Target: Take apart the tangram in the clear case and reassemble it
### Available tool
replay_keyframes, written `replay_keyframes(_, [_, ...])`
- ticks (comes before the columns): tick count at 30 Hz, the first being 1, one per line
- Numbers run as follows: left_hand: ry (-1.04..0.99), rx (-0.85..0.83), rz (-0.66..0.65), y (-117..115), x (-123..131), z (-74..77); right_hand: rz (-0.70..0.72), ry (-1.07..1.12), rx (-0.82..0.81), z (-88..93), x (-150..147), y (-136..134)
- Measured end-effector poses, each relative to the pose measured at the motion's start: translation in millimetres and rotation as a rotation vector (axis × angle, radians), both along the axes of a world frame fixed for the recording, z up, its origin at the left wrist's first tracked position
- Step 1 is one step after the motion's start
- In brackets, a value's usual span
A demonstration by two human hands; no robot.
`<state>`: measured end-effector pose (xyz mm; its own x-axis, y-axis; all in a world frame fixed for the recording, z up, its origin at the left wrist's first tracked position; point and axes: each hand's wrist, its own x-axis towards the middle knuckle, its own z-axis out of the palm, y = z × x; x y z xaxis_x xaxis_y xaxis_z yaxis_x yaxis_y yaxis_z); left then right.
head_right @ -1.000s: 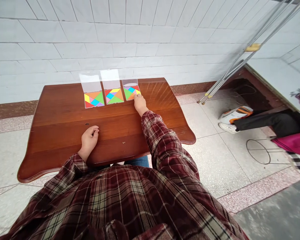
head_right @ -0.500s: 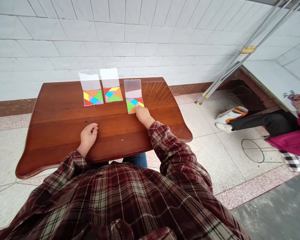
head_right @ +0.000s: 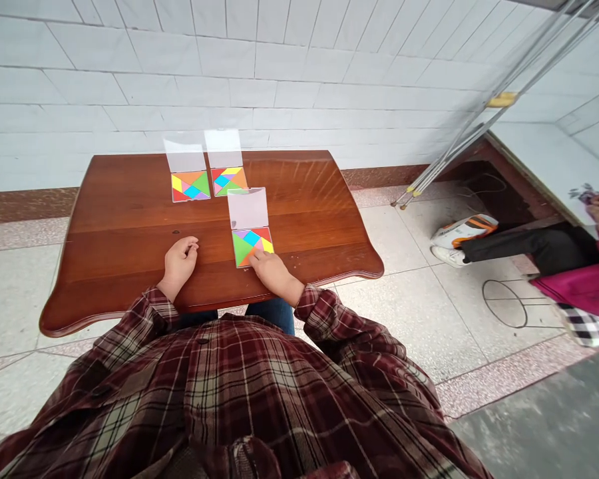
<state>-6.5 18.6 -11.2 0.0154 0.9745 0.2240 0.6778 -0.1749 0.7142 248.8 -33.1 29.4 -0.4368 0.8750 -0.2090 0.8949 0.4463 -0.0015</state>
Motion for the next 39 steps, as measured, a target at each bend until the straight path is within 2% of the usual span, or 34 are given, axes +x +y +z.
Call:
replay_keyframes(7, [-0.095, 0.023, 0.031, 2, -4, -6.8, 0.169, 0.053, 0.002, 2.8, -42, -11])
replay_keyframes(11, [-0.157, 0.038, 0.082, 4, -7, -8.6, 0.211, 0.108, 0.021, -1.7, -68, -17])
replay_keyframes(15, [-0.241, -0.018, 0.121, 7, -8, -9.4, 0.216, 0.143, 0.039, -8.1, -81, -20])
replay_keyframes(22, [-0.230, -0.044, 0.119, 8, -6, -4.6, 0.169, 0.171, 0.056, -12.1, -80, -26])
replay_keyframes(30, [-0.432, -0.186, 0.056, 17, -11, 2.3, 0.060, 0.272, 0.011, -15.5, -73, -35])
replay_keyframes(33, [-0.411, -0.161, 0.033, 17, -9, 1.7, 0.041, 0.301, -0.017, -12.8, -73, -37])
replay_keyframes(36, [-0.372, -0.118, 0.073, 14, -7, -1.0, 0.005, 0.368, -0.043, -10.5, -68, -37])
replay_keyframes(39, [-0.318, -0.091, 0.095, 11, -5, -3.9, -0.127, 0.452, -0.021, -7.9, -59, -31])
